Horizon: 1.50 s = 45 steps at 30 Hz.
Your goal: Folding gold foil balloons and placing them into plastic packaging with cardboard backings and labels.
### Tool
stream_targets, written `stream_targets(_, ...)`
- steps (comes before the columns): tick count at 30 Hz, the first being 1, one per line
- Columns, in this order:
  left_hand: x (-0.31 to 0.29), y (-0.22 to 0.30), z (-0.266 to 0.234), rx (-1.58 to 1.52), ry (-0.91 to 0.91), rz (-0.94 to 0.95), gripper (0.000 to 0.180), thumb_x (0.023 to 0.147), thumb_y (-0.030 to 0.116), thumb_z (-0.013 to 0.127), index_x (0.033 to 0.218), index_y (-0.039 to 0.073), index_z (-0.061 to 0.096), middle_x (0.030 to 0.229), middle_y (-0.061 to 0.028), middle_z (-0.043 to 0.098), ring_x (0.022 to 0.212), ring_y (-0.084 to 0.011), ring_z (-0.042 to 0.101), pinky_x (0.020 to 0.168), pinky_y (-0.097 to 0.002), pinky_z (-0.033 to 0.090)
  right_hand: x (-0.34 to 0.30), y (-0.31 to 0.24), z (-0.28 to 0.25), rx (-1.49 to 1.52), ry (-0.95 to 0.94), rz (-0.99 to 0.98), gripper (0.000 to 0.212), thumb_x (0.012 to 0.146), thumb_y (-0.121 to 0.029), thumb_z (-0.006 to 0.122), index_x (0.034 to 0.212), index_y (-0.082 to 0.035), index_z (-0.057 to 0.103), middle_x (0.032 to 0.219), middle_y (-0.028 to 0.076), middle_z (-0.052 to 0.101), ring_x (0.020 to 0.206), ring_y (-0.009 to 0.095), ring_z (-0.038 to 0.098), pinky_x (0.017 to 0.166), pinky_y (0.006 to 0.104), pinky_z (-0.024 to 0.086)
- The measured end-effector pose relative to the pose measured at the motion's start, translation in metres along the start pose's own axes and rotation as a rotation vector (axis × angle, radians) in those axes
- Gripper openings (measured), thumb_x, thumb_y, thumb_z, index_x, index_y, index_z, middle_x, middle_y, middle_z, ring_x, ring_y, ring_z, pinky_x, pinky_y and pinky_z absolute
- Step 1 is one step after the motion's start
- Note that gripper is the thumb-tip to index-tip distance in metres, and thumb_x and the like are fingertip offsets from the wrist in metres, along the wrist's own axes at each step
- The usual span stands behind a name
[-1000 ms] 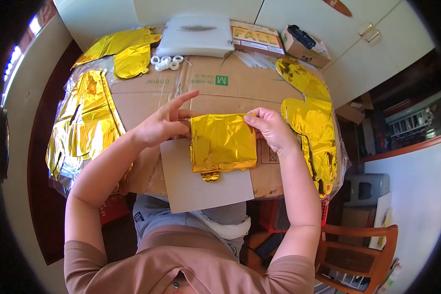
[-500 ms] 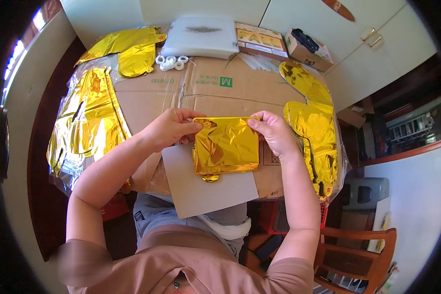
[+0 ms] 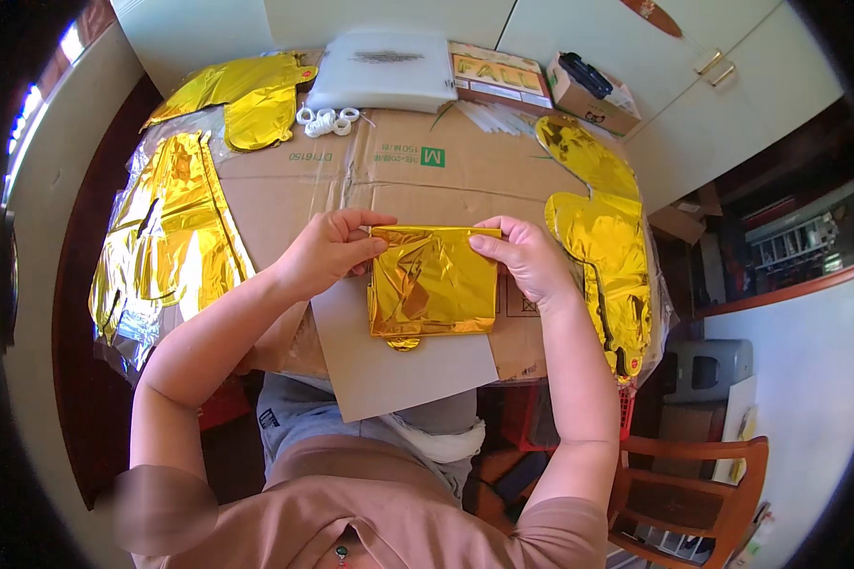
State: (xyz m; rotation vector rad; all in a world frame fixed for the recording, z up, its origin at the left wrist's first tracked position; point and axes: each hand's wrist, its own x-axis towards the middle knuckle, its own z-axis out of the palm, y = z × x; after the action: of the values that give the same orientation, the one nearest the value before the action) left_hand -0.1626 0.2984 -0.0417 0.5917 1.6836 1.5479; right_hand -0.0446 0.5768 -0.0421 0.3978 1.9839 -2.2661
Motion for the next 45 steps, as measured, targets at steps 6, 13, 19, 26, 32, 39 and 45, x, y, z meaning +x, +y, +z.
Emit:
stream_targets(6,0.0004,-0.0002,-0.0013,-0.015,-0.013,-0.021,0.040,0.101,0.010,0.064,0.136,-0.005,0.056,0.088,0.0022,0.068,0.071,-0.0024,0.053,0.064,-0.0195,0.046,0.0017,0.0028,0.0001,-0.036,0.008,-0.022,0.015,0.092,-0.014,0.076,0.102,-0.004,0.071,0.086,-0.004,0.068,0.075,0.004,0.057,0.072,0.0205,0.046)
stream_targets(13,-0.0008,0.0010,-0.0040,0.050,-0.004,-0.062,0.035,0.100,0.011,0.065,0.131,-0.004,0.059,0.090,0.0005,0.070,0.072,-0.0028,0.056,0.065,-0.0194,0.047,0.0032,0.0016,0.0004,-0.061,-0.007,0.008,0.014,0.092,-0.016,0.077,0.098,-0.004,0.072,0.083,-0.005,0.067,0.072,0.004,0.056,0.070,0.0202,0.046)
stream_targets(19,-0.0028,0.0073,-0.0044,0.017,0.004,-0.099,0.031,0.098,0.015,0.068,0.123,-0.003,0.063,0.090,-0.0023,0.072,0.071,-0.0050,0.058,0.065,-0.0209,0.050,0.0031,0.0007,0.0004,-0.087,-0.009,0.010,0.015,0.091,-0.016,0.078,0.097,-0.004,0.072,0.082,-0.005,0.066,0.071,0.003,0.054,0.068,0.0205,0.045)
stream_targets(26,0.0001,0.0031,-0.0048,-0.009,0.013,-0.120,0.030,0.097,0.018,0.069,0.118,-0.003,0.064,0.089,-0.0033,0.072,0.072,-0.0063,0.060,0.066,-0.0217,0.052,-0.0004,-0.0042,0.0044,-0.098,-0.011,0.013,0.016,0.091,-0.017,0.078,0.098,-0.004,0.072,0.082,-0.005,0.066,0.073,0.004,0.055,0.071,0.0209,0.046)
stream_targets(32,-0.0002,0.0028,-0.0049,0.014,0.006,-0.138,0.027,0.099,0.018,0.069,0.119,0.001,0.064,0.088,0.0005,0.069,0.072,-0.0045,0.060,0.067,-0.0209,0.050,0.0000,-0.0024,0.0029,-0.114,-0.007,0.006,0.016,0.091,-0.017,0.078,0.098,-0.004,0.072,0.082,-0.005,0.066,0.073,0.004,0.055,0.071,0.0208,0.046)
stream_targets(39,-0.0006,0.0016,-0.0044,0.042,0.028,-0.143,0.024,0.098,0.018,0.069,0.112,-0.002,0.065,0.087,-0.0026,0.070,0.071,-0.0068,0.061,0.065,-0.0226,0.052,-0.0001,-0.0005,0.0006,-0.141,0.007,0.001,0.017,0.091,-0.019,0.078,0.098,-0.004,0.074,0.082,-0.005,0.066,0.074,0.004,0.055,0.072,0.0211,0.046)
stream_targets(45,-0.0042,0.0058,-0.0064,0.041,-0.012,-0.172,0.025,0.099,0.018,0.068,0.114,-0.002,0.064,0.093,-0.0034,0.071,0.076,-0.0074,0.064,0.069,-0.0222,0.054,0.0006,-0.0013,-0.0015,-0.197,0.021,0.015,0.018,0.091,-0.019,0.079,0.097,-0.003,0.074,0.083,-0.004,0.068,0.076,0.004,0.057,0.074,0.0215,0.047)
